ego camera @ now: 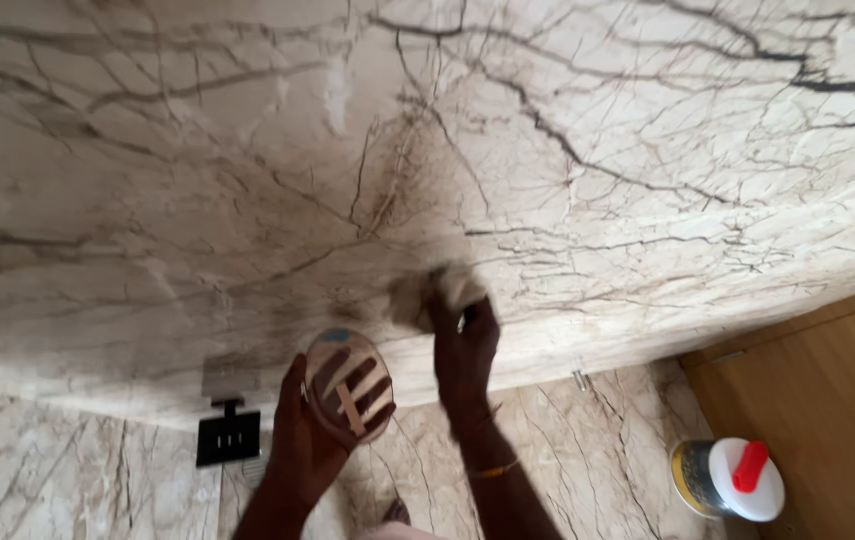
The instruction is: The person wipes the marble-patterned walls of a bathroom using a cloth held in the right hand. They hold a small round container in the left hand while scrubbing the wall surface around a shower fixture and along the corners.
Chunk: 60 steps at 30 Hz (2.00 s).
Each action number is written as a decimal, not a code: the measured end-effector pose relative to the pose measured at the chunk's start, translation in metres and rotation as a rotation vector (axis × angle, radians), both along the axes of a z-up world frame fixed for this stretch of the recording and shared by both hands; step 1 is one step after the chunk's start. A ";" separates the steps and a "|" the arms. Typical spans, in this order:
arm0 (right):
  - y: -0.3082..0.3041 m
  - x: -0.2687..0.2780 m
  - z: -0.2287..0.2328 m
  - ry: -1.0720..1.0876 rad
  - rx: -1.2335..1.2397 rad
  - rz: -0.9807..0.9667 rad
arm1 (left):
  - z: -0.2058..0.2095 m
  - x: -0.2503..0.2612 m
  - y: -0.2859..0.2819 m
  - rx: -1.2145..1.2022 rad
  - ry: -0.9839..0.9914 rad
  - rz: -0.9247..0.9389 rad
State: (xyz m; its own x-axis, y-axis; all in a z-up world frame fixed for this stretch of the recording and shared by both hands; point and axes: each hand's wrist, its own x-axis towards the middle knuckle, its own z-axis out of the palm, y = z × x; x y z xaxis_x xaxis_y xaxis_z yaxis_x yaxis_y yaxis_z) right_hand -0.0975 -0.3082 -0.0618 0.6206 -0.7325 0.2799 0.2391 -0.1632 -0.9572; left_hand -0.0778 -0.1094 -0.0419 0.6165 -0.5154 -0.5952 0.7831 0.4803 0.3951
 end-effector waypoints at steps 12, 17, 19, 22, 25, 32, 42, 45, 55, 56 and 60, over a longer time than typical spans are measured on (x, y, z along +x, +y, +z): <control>0.041 0.027 -0.009 -0.036 0.238 -0.016 | -0.014 -0.008 0.050 0.011 0.022 0.165; 0.050 0.020 0.052 -0.051 0.128 0.086 | -0.007 -0.013 0.065 0.042 0.018 0.164; 0.033 0.014 0.070 -0.057 0.063 -0.049 | -0.007 -0.016 0.074 0.042 0.015 0.166; 0.015 0.010 0.056 -0.263 -0.159 -0.099 | -0.009 -0.016 0.089 0.017 -0.005 0.183; 0.040 0.023 0.011 -0.038 0.147 -0.026 | -0.015 -0.021 0.109 -0.007 -0.009 0.203; 0.152 0.037 0.059 -0.149 0.362 0.155 | -0.020 -0.030 0.164 -0.077 -0.030 0.287; 0.196 0.048 0.005 0.215 0.081 0.146 | -0.001 -0.031 0.239 -0.092 -0.033 0.391; 0.222 0.059 0.034 0.083 0.254 0.318 | -0.006 -0.028 0.245 -0.112 -0.079 0.385; 0.208 0.012 0.109 0.283 0.142 0.613 | -0.003 -0.020 0.237 -0.174 -0.111 0.245; 0.219 0.005 0.106 0.294 0.372 0.656 | -0.002 -0.019 0.231 -0.148 -0.093 0.225; 0.223 -0.012 0.085 0.217 0.681 0.745 | -0.024 -0.012 0.214 -0.062 -0.036 0.121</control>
